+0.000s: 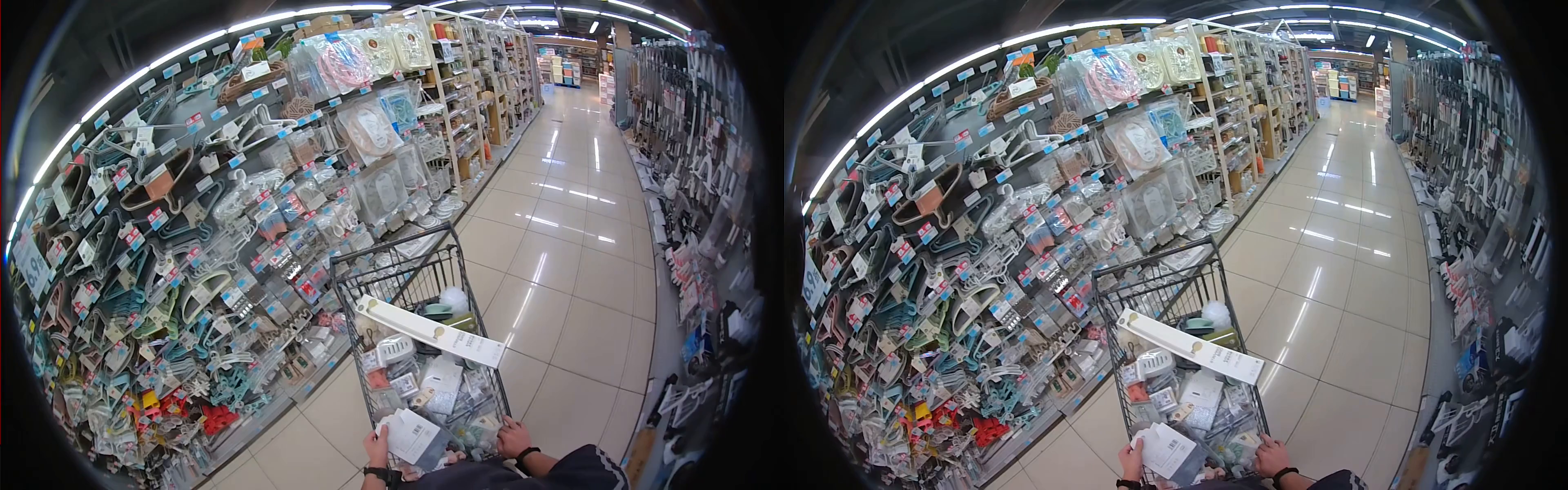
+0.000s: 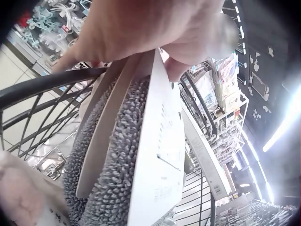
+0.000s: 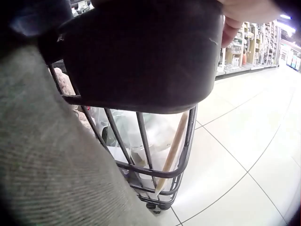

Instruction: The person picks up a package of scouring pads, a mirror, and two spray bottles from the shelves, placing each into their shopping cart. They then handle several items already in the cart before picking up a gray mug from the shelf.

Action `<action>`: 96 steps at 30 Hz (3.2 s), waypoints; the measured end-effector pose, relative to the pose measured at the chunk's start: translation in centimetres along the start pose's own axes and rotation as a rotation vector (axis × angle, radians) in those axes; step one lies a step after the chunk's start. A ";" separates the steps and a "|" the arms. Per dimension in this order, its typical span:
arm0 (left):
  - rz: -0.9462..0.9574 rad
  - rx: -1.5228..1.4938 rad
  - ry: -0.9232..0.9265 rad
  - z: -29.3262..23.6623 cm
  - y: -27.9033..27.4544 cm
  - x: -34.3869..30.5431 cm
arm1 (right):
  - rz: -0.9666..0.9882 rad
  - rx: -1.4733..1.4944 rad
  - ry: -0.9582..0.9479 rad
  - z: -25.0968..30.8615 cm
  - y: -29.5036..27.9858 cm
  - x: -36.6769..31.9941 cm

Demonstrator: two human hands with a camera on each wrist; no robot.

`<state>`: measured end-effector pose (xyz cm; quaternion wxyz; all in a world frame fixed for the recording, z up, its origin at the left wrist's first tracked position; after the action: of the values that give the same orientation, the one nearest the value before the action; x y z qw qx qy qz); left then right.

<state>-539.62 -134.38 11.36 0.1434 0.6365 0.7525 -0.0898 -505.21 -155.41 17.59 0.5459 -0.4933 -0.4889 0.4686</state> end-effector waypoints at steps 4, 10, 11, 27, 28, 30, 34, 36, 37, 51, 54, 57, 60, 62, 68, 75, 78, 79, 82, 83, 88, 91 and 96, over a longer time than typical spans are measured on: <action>0.049 -0.167 -0.096 -2.2 2.5 -0.1 | 0.034 0.002 -0.009 -2.0 0.2 1.2; 0.038 -0.277 -0.106 -0.1 5.2 1.6 | 0.002 0.017 -0.037 -5.4 -0.9 3.5; 0.026 -0.288 -0.097 -0.2 5.8 1.2 | 0.020 0.015 -0.040 -6.0 -1.0 3.7; 0.018 -0.309 -0.095 -0.8 18.2 4.7 | -0.047 0.019 -0.051 -17.5 -0.3 11.8; 0.016 -0.307 -0.097 -0.6 19.1 5.3 | -0.046 0.022 -0.045 -18.2 -0.3 12.4; 0.024 -0.297 -0.086 -0.6 20.7 6.3 | -0.047 0.022 -0.037 -19.6 0.1 13.7; 0.047 -0.286 -0.049 -1.4 25.0 8.1 | -0.053 0.004 -0.029 -22.7 0.5 16.4; 0.067 -0.294 -0.054 -2.6 27.5 8.9 | -0.053 -0.007 -0.020 -24.2 0.5 17.9; 0.081 -0.303 -0.065 -3.4 28.6 9.3 | -0.053 -0.012 -0.018 -24.8 0.5 18.7; 0.124 -0.222 -0.040 -3.4 43.9 22.3 | -0.048 -0.064 0.108 -34.2 3.7 29.8; 0.155 -0.240 -0.020 -4.0 47.3 25.0 | -0.005 -0.051 0.165 -36.1 3.6 32.1; 0.185 -0.171 -0.038 -4.5 50.6 28.3 | -0.020 -0.031 0.197 -37.9 4.3 34.7; 0.212 -0.164 -0.036 -5.3 55.1 31.1 | -0.086 -0.038 0.202 -40.6 4.7 37.6; 0.232 -0.174 -0.022 -5.4 58.1 33.1 | -0.096 -0.038 0.217 -42.8 4.9 39.8; 0.272 -0.117 0.003 -5.7 68.1 38.7 | -0.101 -0.063 0.272 -50.4 5.8 47.0; 0.378 -0.078 -0.007 -7.9 78.9 45.6 | -0.115 -0.219 0.477 -53.4 5.2 55.1; 0.390 -0.041 0.021 -8.4 83.6 48.6 | -0.028 -0.107 0.609 -56.3 8.3 57.9; 0.387 -0.023 0.029 -8.8 85.2 49.5 | -0.026 -0.104 0.617 -57.3 8.8 58.9; 0.395 0.001 0.038 -10.1 90.1 52.4 | -0.010 -0.103 0.648 -60.0 9.2 62.2; 0.404 -0.009 0.034 -9.8 91.6 53.6 | 0.000 -0.105 0.659 -60.8 9.5 63.3; 0.443 -0.074 -0.002 -9.9 99.5 58.4 | -0.021 -0.130 0.674 -65.7 10.2 68.7; 0.488 0.031 0.014 -9.1 103.9 61.6 | -0.034 -0.120 0.734 -68.8 10.7 72.0; 0.554 0.013 -0.031 -10.4 112.2 65.8 | -0.053 -0.128 0.783 -73.8 10.9 77.1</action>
<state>-440.12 -50.27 4.71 0.1699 0.8174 0.5470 -0.0615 -425.67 -83.92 9.66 0.6712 -0.6549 -0.2843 0.1994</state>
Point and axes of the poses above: each hand's wrist, its own x-axis towards the middle knuckle, its own y-axis out of the palm, z = x × y, the point moved 3 cm from there along x, towards the middle knuckle, and after that the axes turned 10 degrees about -x, right-handed, at the moved point
